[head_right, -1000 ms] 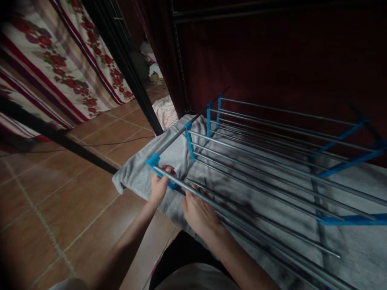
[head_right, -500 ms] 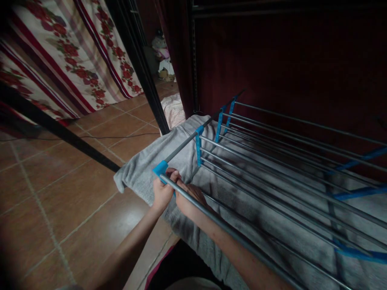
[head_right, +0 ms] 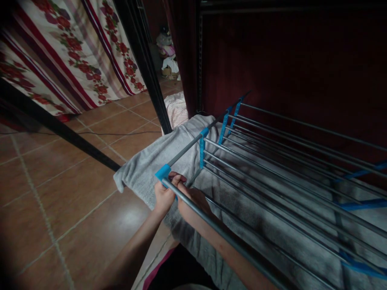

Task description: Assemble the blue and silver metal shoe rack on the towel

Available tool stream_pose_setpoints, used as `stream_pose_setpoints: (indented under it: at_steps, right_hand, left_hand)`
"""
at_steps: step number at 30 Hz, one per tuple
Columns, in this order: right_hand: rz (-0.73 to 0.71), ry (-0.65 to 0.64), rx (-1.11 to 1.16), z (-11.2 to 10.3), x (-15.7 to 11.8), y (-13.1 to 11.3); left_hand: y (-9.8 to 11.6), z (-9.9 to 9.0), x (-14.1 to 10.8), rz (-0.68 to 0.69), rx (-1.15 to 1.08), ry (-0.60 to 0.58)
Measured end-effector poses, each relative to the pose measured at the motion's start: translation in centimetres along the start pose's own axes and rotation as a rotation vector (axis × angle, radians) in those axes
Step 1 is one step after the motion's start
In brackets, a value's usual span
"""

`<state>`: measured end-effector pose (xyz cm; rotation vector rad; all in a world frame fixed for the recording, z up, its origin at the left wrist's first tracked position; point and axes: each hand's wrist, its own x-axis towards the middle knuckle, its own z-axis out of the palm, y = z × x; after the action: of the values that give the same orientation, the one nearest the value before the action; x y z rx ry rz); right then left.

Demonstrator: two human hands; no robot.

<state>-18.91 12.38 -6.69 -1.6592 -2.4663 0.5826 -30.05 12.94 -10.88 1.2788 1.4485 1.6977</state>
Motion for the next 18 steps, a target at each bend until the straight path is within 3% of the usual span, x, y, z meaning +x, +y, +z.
stream_pose_setpoints:
  at_steps: [12, 18]
  right_hand:
    - [-0.069, -0.093, 0.140, -0.3, 0.2, 0.5]
    - [-0.078, -0.090, 0.198, 0.2, -0.1, 1.2]
  left_hand:
    - [-0.5, -0.1, -0.1, -0.056, -0.006, 0.006]
    - [0.3, -0.5, -0.3, -0.007, 0.081, 0.007]
